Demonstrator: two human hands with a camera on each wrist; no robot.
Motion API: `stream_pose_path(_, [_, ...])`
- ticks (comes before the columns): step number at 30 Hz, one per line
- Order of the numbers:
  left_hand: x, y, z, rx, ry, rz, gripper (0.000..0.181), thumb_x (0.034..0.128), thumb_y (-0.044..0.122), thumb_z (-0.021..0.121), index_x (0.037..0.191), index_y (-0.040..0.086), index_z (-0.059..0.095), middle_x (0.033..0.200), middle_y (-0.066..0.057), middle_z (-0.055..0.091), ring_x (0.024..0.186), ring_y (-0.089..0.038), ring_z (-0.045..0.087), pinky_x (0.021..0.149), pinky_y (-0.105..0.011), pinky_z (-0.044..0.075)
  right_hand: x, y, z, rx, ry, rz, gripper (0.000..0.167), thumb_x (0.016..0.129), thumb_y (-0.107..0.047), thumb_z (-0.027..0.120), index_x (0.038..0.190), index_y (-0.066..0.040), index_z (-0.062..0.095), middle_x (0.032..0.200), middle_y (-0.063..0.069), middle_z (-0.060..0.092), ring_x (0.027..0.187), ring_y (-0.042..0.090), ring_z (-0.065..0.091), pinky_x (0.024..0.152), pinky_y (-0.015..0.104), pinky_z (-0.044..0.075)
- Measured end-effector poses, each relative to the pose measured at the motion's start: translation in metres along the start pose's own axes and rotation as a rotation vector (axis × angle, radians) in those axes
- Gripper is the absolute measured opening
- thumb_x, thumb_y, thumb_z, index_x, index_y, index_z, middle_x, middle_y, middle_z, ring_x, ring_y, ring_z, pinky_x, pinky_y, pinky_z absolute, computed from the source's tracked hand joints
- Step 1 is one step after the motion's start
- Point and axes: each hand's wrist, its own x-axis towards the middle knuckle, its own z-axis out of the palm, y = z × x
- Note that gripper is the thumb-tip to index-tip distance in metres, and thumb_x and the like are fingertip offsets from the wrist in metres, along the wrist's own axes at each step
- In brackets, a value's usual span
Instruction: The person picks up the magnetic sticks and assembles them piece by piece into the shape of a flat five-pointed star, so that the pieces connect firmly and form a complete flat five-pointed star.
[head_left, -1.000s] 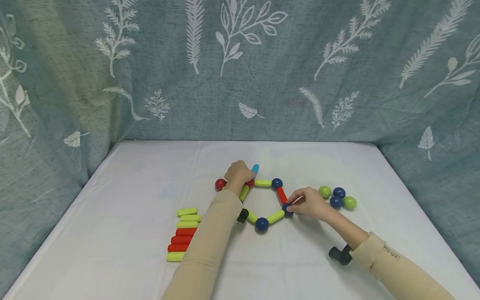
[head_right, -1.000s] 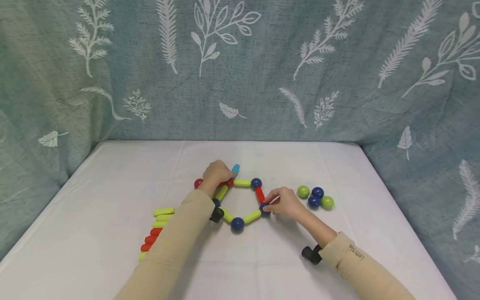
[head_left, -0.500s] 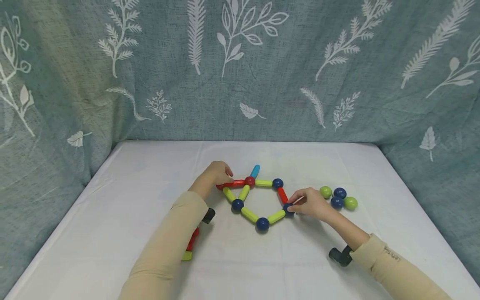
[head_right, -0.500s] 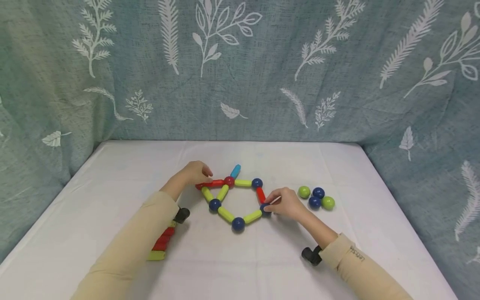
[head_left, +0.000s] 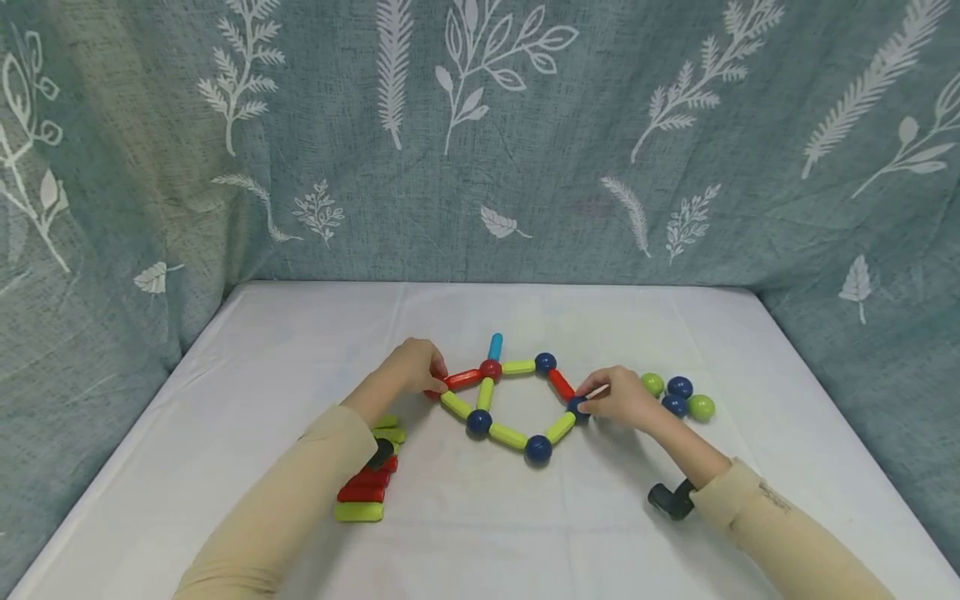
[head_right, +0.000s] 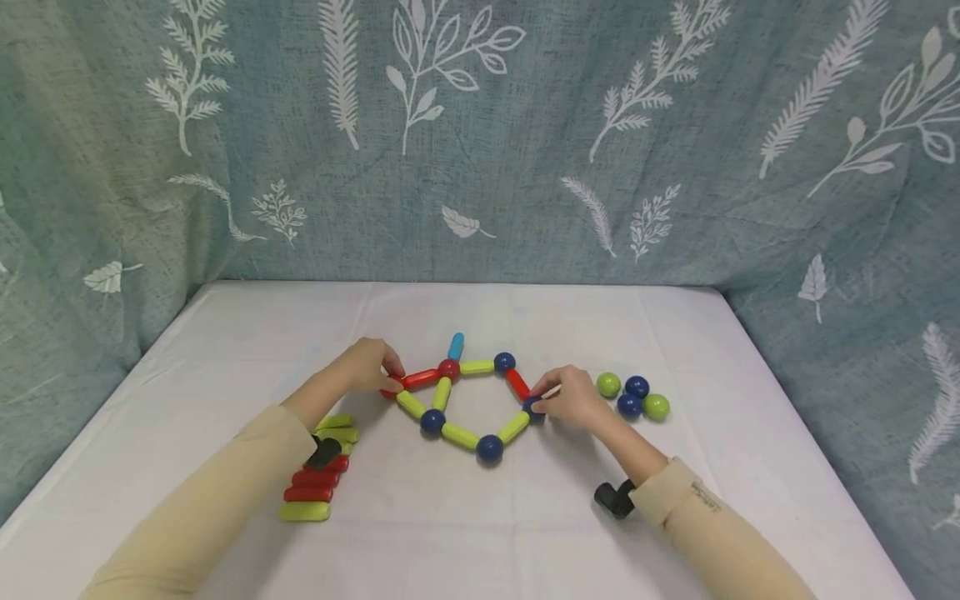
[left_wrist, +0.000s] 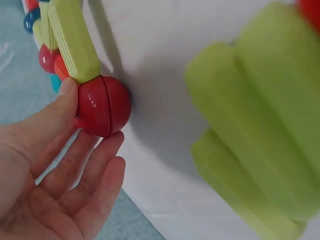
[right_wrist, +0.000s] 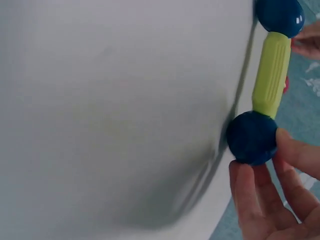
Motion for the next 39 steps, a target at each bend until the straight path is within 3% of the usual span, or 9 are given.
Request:
stream_pose_path(8, [-0.027, 0.001, 0.012, -0.012, 0.007, 0.02, 0.021, 0.0718, 0.019, 0.079, 0.078, 0.004, 0.065, 0.07, -0.002, 0.057, 0.066, -0.015, 0.05, 0.061, -0.026, 0.045, 0.024, -0.002, -0.002, 0.039, 0.033, 0.097, 0.02, 0.081, -0.005, 0.066, 0.101, 0.0, 0.065, 0.104, 0.015, 0.062, 0.082, 0.021, 0.061, 0.067, 0.029, 0.052])
stream_pose_path(16, [-0.059, 0.022, 0.03, -0.005, 0.071, 0.083, 0.024, 0.0688, 0.019, 0.08, 0.064, 0.007, 0.06, 0.055, 0.002, 0.052, 0.056, -0.012, 0.044, 0.052, -0.022, 0.038, 0.047, -0.009, -0.002, 0.062, 0.047, 0.154, 0.023, 0.084, -0.007, 0.064, 0.107, -0.002, 0.064, 0.113, 0.016, 0.06, 0.084, 0.021, 0.06, 0.07, 0.028, 0.052])
stream_pose_path(26, [-0.072, 0.04, 0.048, -0.037, 0.041, 0.142, 0.03, 0.0686, 0.02, 0.081, 0.059, 0.008, 0.054, 0.048, 0.002, 0.047, 0.047, -0.01, 0.041, 0.045, -0.019, 0.034, 0.058, -0.014, 0.003, 0.02, 0.06, 0.103, 0.024, 0.087, -0.005, 0.06, 0.111, -0.003, 0.064, 0.119, 0.017, 0.058, 0.097, 0.026, 0.058, 0.072, 0.029, 0.05])
stream_pose_path(33, [-0.078, 0.045, 0.049, -0.005, 0.051, 0.128, 0.032, 0.0725, 0.026, 0.077, 0.06, 0.009, 0.054, 0.047, 0.003, 0.046, 0.045, -0.01, 0.041, 0.044, -0.019, 0.033, 0.06, -0.012, 0.003, -0.001, 0.071, 0.081, 0.025, 0.088, -0.005, 0.059, 0.112, -0.003, 0.063, 0.118, 0.016, 0.059, 0.099, 0.026, 0.058, 0.071, 0.028, 0.051])
stream_pose_path(39, [-0.088, 0.025, 0.033, 0.026, 0.103, 0.033, 0.026, 0.0819, 0.034, 0.067, 0.082, 0.008, 0.067, 0.06, 0.004, 0.054, 0.054, -0.012, 0.048, 0.048, -0.023, 0.039, 0.058, -0.012, 0.005, -0.009, 0.076, 0.058, 0.025, 0.088, -0.006, 0.059, 0.112, -0.004, 0.064, 0.118, 0.016, 0.059, 0.1, 0.028, 0.058, 0.074, 0.031, 0.05])
